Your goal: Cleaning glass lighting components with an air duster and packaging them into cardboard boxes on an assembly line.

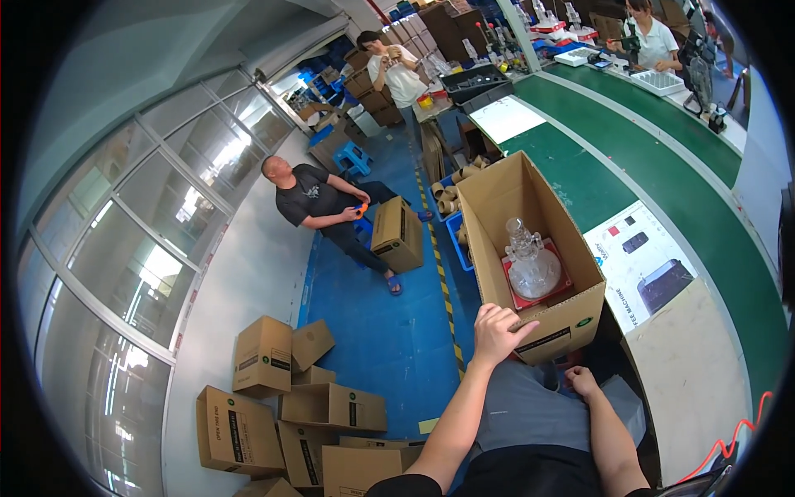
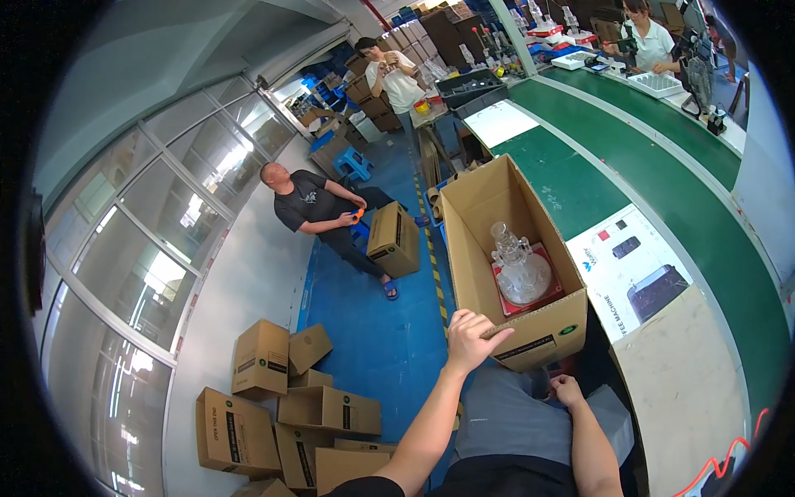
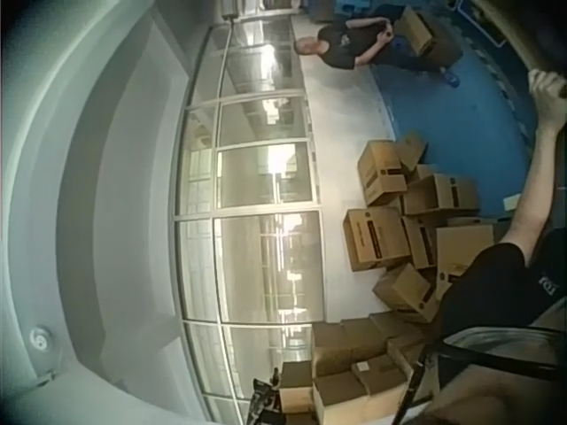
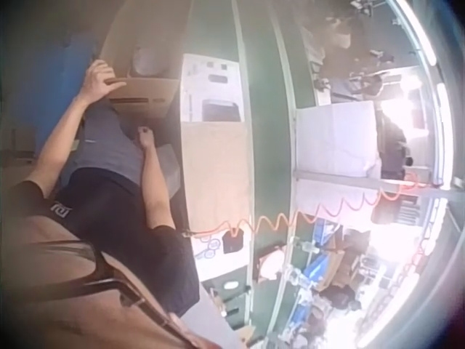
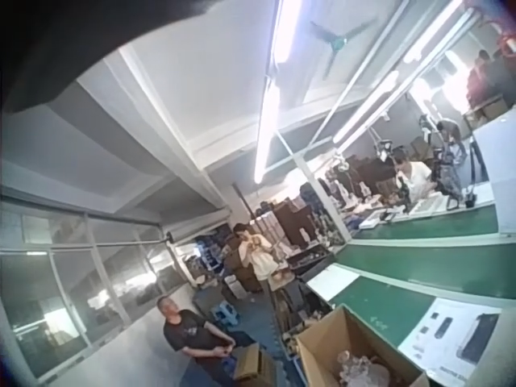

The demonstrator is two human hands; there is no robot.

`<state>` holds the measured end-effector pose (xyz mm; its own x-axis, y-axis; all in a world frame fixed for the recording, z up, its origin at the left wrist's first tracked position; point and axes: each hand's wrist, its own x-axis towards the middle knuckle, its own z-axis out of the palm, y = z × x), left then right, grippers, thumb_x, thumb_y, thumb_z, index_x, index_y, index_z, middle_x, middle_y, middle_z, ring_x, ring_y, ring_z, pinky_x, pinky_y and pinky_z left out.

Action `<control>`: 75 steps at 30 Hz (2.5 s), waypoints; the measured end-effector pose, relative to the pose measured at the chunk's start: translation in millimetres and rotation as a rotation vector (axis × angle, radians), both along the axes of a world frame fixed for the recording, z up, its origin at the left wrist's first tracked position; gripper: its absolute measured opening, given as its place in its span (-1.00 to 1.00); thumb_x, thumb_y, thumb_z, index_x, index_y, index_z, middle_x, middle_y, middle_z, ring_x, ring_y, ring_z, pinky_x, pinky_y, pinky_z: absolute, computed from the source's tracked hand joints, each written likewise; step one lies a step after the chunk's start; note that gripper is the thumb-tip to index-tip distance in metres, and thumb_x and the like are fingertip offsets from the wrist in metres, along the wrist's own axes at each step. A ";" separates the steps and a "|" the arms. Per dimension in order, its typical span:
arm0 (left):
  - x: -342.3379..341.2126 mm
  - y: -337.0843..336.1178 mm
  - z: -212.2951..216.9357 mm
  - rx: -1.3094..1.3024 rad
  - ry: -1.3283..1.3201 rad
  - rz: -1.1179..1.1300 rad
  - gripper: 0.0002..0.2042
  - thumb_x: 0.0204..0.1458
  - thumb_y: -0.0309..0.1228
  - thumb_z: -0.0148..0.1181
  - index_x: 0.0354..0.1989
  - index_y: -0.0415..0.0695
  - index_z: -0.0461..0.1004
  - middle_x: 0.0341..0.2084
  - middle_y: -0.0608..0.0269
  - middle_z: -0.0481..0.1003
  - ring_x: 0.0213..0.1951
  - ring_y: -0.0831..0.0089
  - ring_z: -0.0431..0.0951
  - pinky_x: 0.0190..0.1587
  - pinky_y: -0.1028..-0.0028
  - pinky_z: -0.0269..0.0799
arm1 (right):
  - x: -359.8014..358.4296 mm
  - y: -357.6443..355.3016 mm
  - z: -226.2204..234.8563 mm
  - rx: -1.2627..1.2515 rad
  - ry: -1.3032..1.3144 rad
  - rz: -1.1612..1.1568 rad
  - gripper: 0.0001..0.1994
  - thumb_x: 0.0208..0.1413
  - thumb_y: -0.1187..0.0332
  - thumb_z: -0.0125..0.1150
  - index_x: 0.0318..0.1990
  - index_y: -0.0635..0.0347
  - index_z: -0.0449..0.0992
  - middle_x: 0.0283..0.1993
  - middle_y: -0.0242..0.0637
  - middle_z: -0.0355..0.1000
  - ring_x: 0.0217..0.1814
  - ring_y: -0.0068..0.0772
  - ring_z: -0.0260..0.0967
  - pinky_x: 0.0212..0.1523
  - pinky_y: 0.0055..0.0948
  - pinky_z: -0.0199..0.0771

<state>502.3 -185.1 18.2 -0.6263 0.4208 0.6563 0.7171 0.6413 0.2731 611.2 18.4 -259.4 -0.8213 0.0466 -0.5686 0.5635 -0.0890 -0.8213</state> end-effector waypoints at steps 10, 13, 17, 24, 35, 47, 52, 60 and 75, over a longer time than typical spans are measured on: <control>3.0 0.7 -2.6 0.005 0.035 -0.015 -0.63 -0.23 -0.19 0.47 -0.77 -0.15 0.44 -0.76 0.28 0.39 -0.61 0.31 0.40 -0.24 0.37 0.29 | 4.9 -2.2 10.2 0.024 0.004 0.001 -0.85 0.17 0.40 0.08 -0.28 0.31 0.48 -0.45 -0.24 0.49 -0.48 -0.41 0.46 -0.45 -0.43 0.45; 4.0 2.3 -1.4 -0.004 0.040 -0.013 -0.63 -0.23 -0.19 0.46 -0.78 -0.15 0.43 -0.77 0.28 0.38 -0.61 0.32 0.39 -0.24 0.37 0.28 | 5.6 -0.4 7.9 0.039 0.013 0.011 -0.85 0.18 0.39 0.08 -0.28 0.32 0.49 -0.46 -0.24 0.49 -0.47 -0.42 0.46 -0.44 -0.43 0.45; 4.8 1.1 -2.1 -0.001 0.026 -0.003 -0.63 -0.23 -0.19 0.46 -0.78 -0.15 0.43 -0.77 0.29 0.37 -0.62 0.32 0.38 -0.24 0.37 0.28 | 5.1 -0.4 5.9 0.058 -0.016 0.070 -0.83 0.20 0.37 0.04 -0.19 0.24 0.51 -0.37 -0.28 0.52 -0.37 -0.42 0.47 -0.41 -0.42 0.44; 0.4 0.1 0.1 -0.015 0.018 -0.001 -0.62 -0.22 -0.19 0.46 -0.78 -0.15 0.42 -0.77 0.29 0.36 -0.60 0.32 0.38 -0.23 0.37 0.27 | 0.2 -1.0 11.8 0.034 0.002 0.053 -0.85 0.19 0.38 0.03 -0.21 0.23 0.49 -0.38 -0.27 0.51 -0.37 -0.40 0.49 -0.41 -0.40 0.43; 2.5 0.3 -3.8 0.006 0.017 0.000 -0.64 -0.24 -0.20 0.47 -0.75 -0.16 0.45 -0.75 0.28 0.39 -0.59 0.33 0.40 -0.23 0.39 0.27 | 3.8 0.8 12.0 0.015 -0.007 0.070 -0.85 0.21 0.38 0.04 -0.21 0.25 0.47 -0.33 -0.30 0.47 -0.35 -0.40 0.47 -0.39 -0.38 0.44; 0.3 -0.2 -3.4 0.014 0.007 0.003 -0.62 -0.23 -0.18 0.47 -0.77 -0.15 0.41 -0.74 0.29 0.38 -0.59 0.33 0.37 -0.22 0.39 0.28 | 2.0 -0.7 19.9 0.026 -0.016 0.085 -0.86 0.21 0.38 0.04 -0.20 0.24 0.48 -0.32 -0.29 0.49 -0.35 -0.43 0.46 -0.39 -0.41 0.42; 0.9 -0.8 -2.2 0.009 0.012 0.008 -0.62 -0.24 -0.18 0.47 -0.76 -0.16 0.42 -0.75 0.29 0.38 -0.59 0.33 0.38 -0.22 0.39 0.28 | 1.5 -1.5 17.4 0.033 -0.015 0.093 -0.85 0.21 0.38 0.03 -0.19 0.24 0.47 -0.31 -0.29 0.50 -0.35 -0.43 0.47 -0.39 -0.40 0.42; 2.1 1.1 -5.4 0.036 0.010 0.002 -0.62 -0.24 -0.17 0.47 -0.77 -0.15 0.43 -0.77 0.29 0.37 -0.60 0.33 0.38 -0.23 0.38 0.28 | 3.6 -1.1 9.7 0.024 0.021 0.052 -0.87 0.18 0.42 0.05 -0.27 0.28 0.48 -0.39 -0.26 0.49 -0.43 -0.45 0.47 -0.51 -0.47 0.38; 1.2 0.0 -3.7 0.022 0.016 0.003 -0.62 -0.23 -0.18 0.46 -0.77 -0.15 0.43 -0.76 0.30 0.37 -0.60 0.34 0.38 -0.23 0.39 0.27 | 2.5 -0.7 9.8 0.048 0.007 0.094 -0.85 0.20 0.37 0.03 -0.21 0.24 0.49 -0.36 -0.29 0.50 -0.35 -0.41 0.48 -0.39 -0.40 0.42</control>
